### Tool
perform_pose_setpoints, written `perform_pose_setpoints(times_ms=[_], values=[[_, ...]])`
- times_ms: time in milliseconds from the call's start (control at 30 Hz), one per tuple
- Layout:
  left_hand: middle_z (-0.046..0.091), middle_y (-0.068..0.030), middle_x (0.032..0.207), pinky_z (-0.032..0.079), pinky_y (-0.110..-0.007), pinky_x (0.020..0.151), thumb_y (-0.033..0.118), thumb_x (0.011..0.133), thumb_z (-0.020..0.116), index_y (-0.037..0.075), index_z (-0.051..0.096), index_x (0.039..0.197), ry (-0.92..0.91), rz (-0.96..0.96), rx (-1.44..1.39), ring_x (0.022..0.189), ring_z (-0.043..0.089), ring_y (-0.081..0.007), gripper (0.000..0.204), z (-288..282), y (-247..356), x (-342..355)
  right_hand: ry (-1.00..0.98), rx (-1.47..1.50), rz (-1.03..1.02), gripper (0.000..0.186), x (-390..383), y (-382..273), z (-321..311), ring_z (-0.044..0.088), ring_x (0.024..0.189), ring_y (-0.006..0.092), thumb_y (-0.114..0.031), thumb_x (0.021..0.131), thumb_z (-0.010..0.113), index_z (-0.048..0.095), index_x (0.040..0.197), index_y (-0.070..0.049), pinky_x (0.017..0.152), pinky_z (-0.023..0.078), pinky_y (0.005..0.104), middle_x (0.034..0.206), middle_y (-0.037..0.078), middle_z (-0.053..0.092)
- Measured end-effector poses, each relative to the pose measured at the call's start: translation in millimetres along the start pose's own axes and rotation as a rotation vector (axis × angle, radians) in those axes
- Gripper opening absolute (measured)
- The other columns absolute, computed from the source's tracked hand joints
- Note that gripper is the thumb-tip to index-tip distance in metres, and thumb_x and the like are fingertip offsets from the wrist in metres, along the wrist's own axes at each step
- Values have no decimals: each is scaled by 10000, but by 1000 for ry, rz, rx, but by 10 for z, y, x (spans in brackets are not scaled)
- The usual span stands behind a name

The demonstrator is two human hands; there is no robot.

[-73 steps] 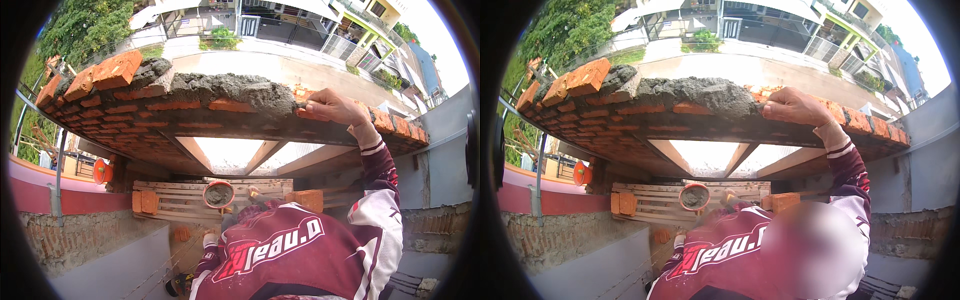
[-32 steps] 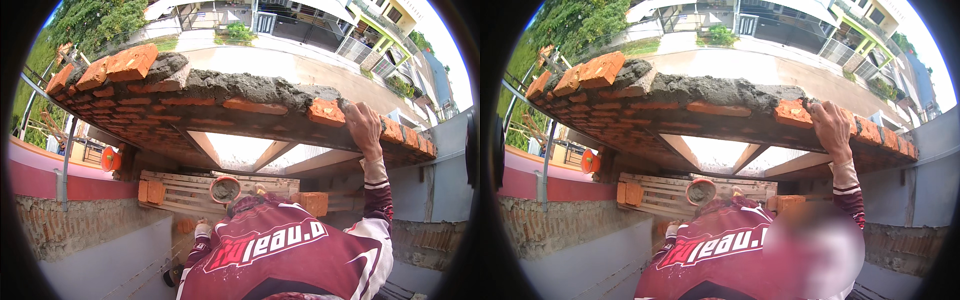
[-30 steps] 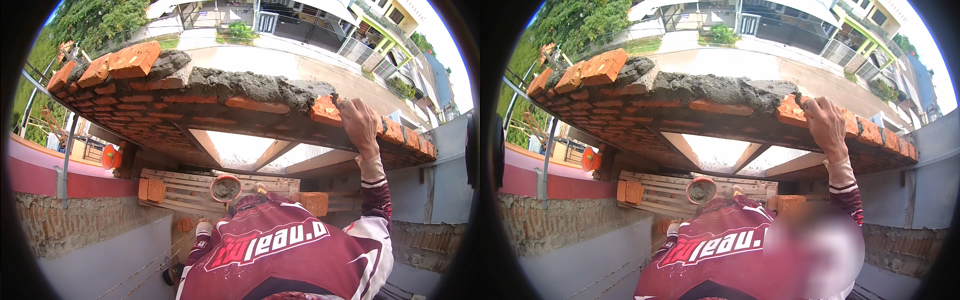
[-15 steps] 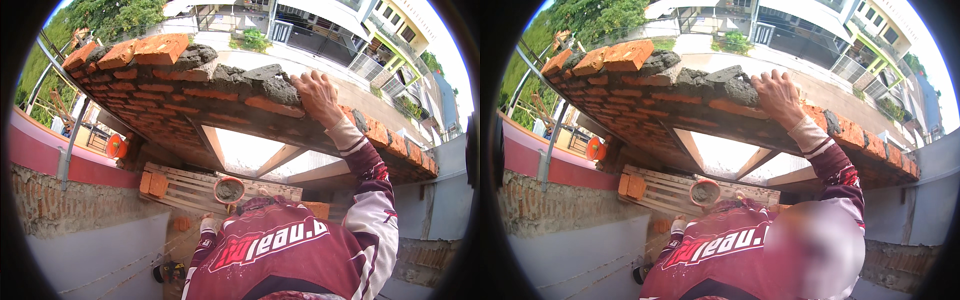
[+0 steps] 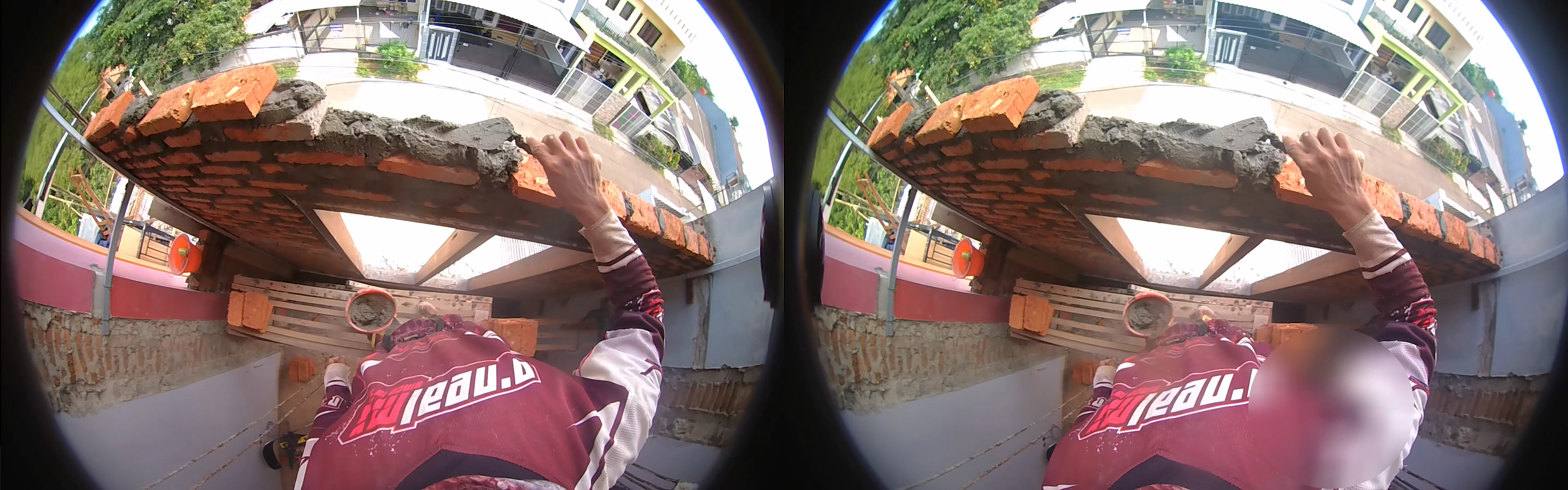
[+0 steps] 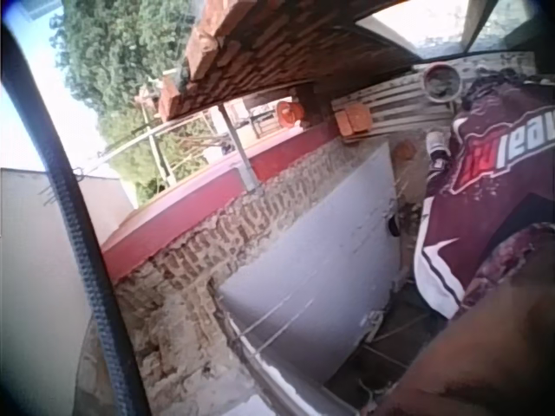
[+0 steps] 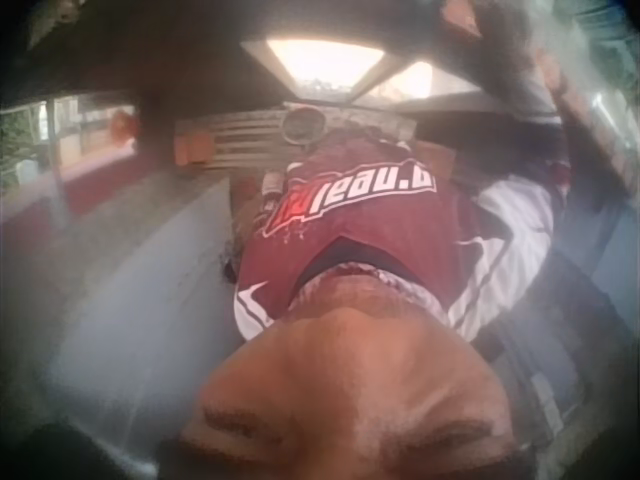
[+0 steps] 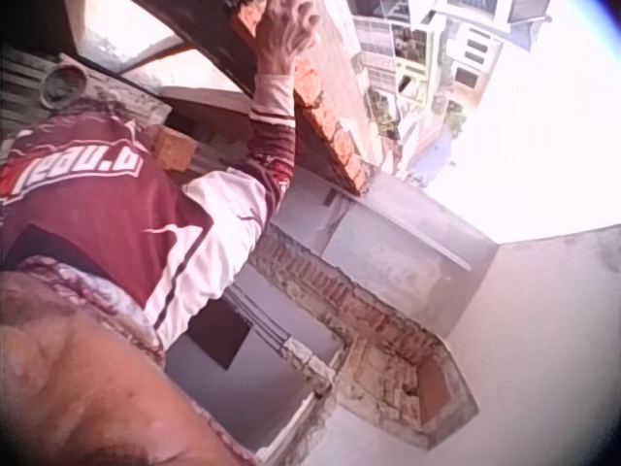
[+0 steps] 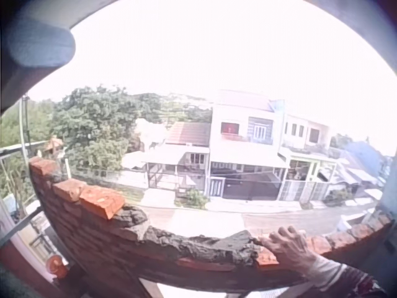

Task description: The person scoops mortar from a bucket and applies it to the top of a brick wall using a trowel. They then place bricks onto the mortar, tap them into position, and scrape away excess mortar.

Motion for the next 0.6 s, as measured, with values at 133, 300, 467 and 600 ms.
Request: perform_pose_setpoints(times_ms=[133,300,467,600], values=[[715,-100,891,547,-411,729,320,917,720,77,667,1078,-3,65,-67,780,674,-227,296,-6,362,65,-59,129,83,305,-84,146,-117,627,931,211,-151,889,642,689,1191,-150,813,490,380,960,7,674],[720,-90,868,550,-405,664,330,910,737,83,681,1095,57,209,252,706,667,-208,314,14,649,34,-319,212,303,218,22,396,-83,705,912,273,-209,881,691,699,1060,-85,761,541,429,925,122,699],[735,-88,918,549,-392,706,310,923,740,78,700,1074,-38,101,7,744,659,-199,280,259,397,111,-492,91,110,75,563,-51,107,738,725,299,-63,796,655,726,773,-57,624,573,411,772,161,724],[729,-80,892,545,-373,706,322,922,721,61,711,1072,-64,316,284,753,657,-179,301,362,374,138,-326,236,7,84,1061,-751,-61,738,722,306,-79,796,658,732,769,-51,625,576,410,770,177,722]])
Point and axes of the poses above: each hand's wrist, its own x-axis towards the middle knuckle, its own z-axis out of the palm, y = z × x, the point moved 10 cm from there along x, towards the middle knuckle
